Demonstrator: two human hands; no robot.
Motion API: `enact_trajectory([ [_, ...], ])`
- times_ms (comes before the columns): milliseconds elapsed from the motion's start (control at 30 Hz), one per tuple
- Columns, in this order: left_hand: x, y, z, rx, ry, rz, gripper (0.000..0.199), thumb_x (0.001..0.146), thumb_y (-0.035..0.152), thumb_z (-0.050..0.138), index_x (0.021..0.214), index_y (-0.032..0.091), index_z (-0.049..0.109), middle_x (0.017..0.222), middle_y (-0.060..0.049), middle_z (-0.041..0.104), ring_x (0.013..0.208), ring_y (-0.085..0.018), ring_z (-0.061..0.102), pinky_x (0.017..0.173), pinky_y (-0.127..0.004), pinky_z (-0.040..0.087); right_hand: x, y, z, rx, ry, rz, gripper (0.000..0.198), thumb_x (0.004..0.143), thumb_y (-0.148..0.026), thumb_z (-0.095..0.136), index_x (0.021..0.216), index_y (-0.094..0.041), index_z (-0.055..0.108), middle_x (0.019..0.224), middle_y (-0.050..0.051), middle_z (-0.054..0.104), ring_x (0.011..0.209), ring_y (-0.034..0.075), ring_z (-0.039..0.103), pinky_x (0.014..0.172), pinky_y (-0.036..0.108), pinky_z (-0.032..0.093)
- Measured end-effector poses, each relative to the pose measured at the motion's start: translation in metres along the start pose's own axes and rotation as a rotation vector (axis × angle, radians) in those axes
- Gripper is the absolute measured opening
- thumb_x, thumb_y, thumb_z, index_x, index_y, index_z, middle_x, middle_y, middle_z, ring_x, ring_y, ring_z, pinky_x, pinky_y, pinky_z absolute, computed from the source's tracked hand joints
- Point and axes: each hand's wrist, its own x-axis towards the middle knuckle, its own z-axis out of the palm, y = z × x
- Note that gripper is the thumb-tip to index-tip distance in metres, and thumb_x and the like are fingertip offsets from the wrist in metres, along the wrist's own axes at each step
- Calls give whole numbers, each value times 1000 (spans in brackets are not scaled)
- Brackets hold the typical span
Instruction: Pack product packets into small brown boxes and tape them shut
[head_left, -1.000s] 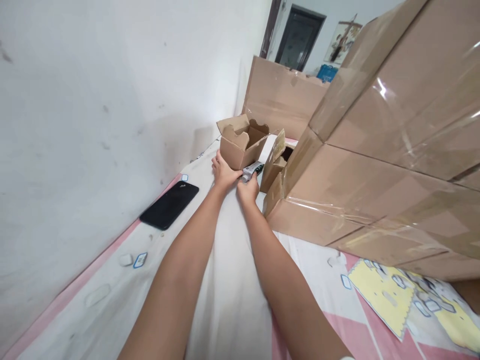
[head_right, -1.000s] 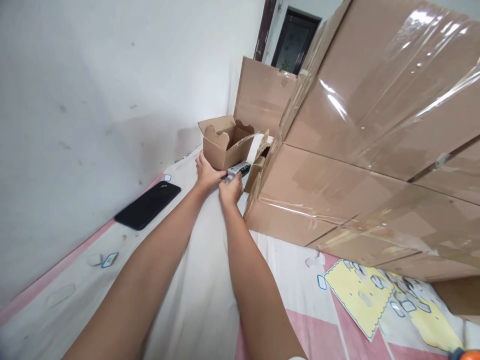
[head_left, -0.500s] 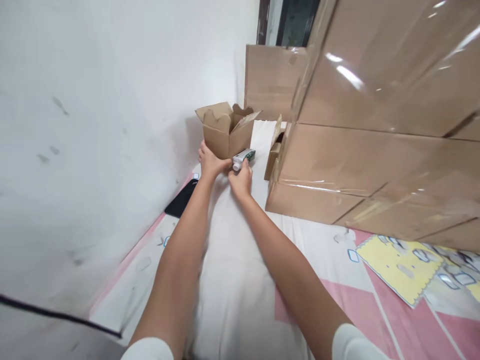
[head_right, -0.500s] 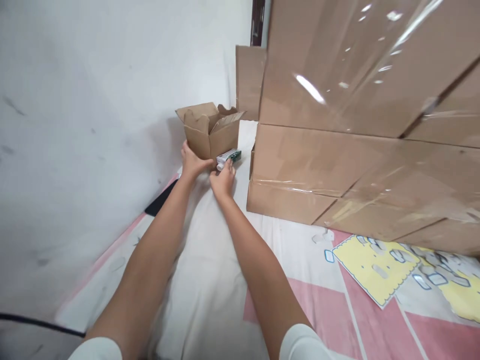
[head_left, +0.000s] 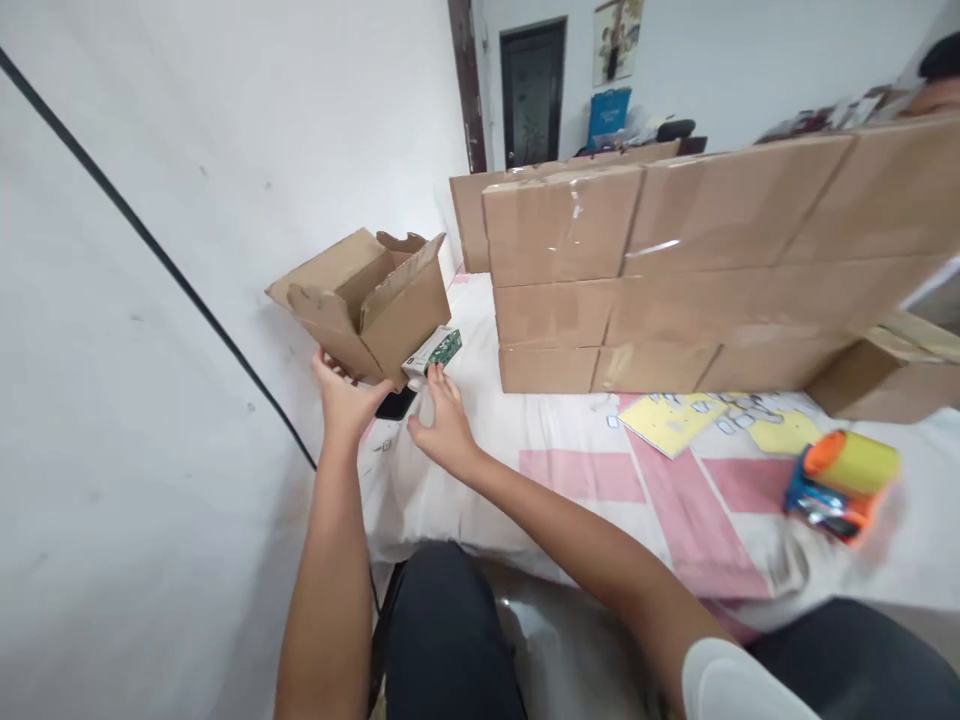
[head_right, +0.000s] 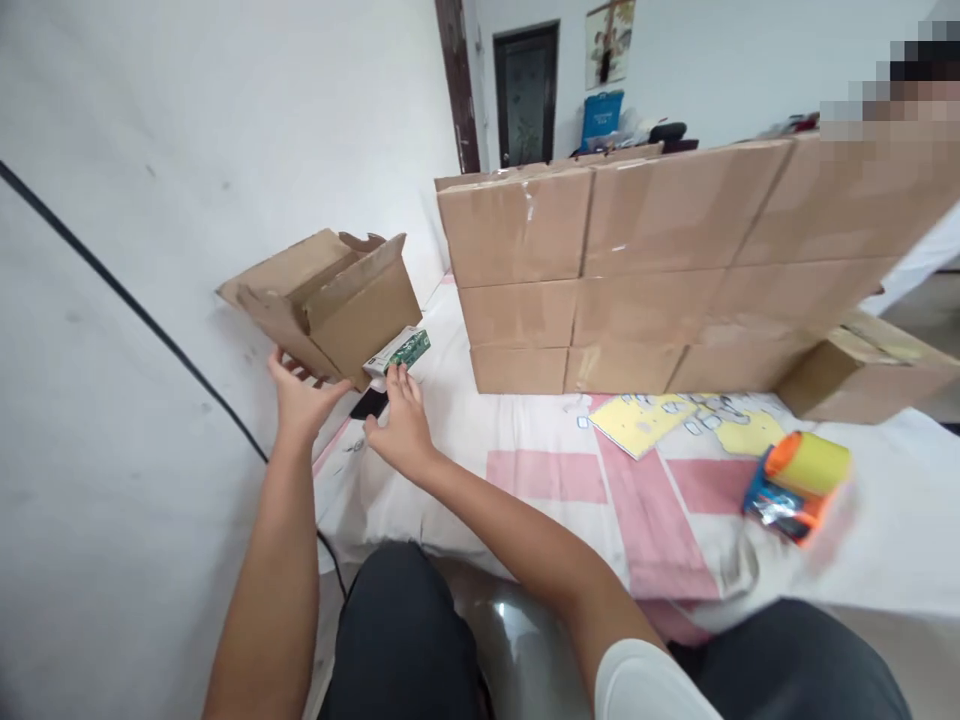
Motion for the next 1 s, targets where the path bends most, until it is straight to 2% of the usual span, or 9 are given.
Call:
enact_trajectory([
  [133, -79, 36, 1, -83, -26, -38, 107, 51, 23, 87, 140, 27, 27, 142, -14, 40, 127, -26, 52, 101, -44, 56, -89, -22, -53, -12, 5, 40, 92, 79, -23, 58, 160, -3, 19, 169, 20, 16, 159, 28, 10, 130, 48, 18],
  [233, -131, 57, 5, -59, -137, 36, 109, 51, 26, 89, 142, 30, 28, 145, -13, 38, 132, -27, 50, 104, -49, 54, -167, -28, -80, -26, 21, 52, 100, 78, -23, 60, 162, -5, 10, 171, 18, 6, 160, 28, 4, 130, 49, 18],
  [300, -152, 70, 14, -8, -264, 94, 112, 51, 26, 91, 144, 32, 29, 147, -12, 38, 135, -29, 47, 103, -49, 55, -210, -28, -90, -31, 50, 98, 101, 79, -23, 60, 163, -8, 6, 171, 17, 5, 160, 27, 4, 130, 49, 18],
  [400, -168, 85, 49, -41, -456, 141, 116, 49, 26, 93, 146, 33, 29, 149, -13, 38, 137, -31, 45, 102, -49, 55, -249, -17, -107, -28, 126, 215, 101, 80, -22, 60, 163, -8, 4, 171, 18, 0, 160, 29, 2, 129, 52, 19],
  [533, -174, 84, 114, -112, -678, 128, 114, 49, 30, 95, 144, 35, 32, 147, -12, 39, 136, -30, 46, 103, -49, 53, -264, 6, -139, -30, 175, 345, 100, 78, -18, 58, 162, -6, 5, 170, 20, 5, 160, 29, 4, 129, 52, 18],
  [700, -179, 63, 173, -254, -837, -25, 100, 51, 47, 94, 135, 33, 41, 139, -11, 45, 126, -31, 53, 88, -43, 60, -271, 21, -174, -133, 122, 416, 93, 78, -17, 58, 162, -8, 16, 171, 18, -1, 160, 32, -1, 127, 54, 20],
  [833, -180, 51, 195, -274, -892, -46, 96, 53, 53, 92, 133, 29, 44, 132, -12, 51, 123, -31, 55, 86, -41, 60, -276, 27, -196, -257, 105, 408, 82, 81, -19, 54, 159, -10, 29, 171, 15, 8, 158, 32, 13, 123, 55, 25],
  [933, -179, 44, 199, -258, -912, -79, 97, 52, 50, 93, 134, 29, 44, 137, -13, 49, 126, -30, 53, 88, -40, 59, -273, 35, -212, -302, 142, 366, 73, 84, -18, 52, 155, -15, 36, 168, 11, 26, 155, 32, 20, 121, 57, 25],
  [1000, -180, 38, 198, -237, -931, -107, 98, 52, 47, 93, 134, 28, 44, 139, -13, 47, 126, -30, 53, 89, -41, 58, -267, 43, -219, -296, 217, 319, 66, 85, -18, 52, 150, -16, 43, 161, 12, 39, 152, 34, 22, 120, 57, 25],
])
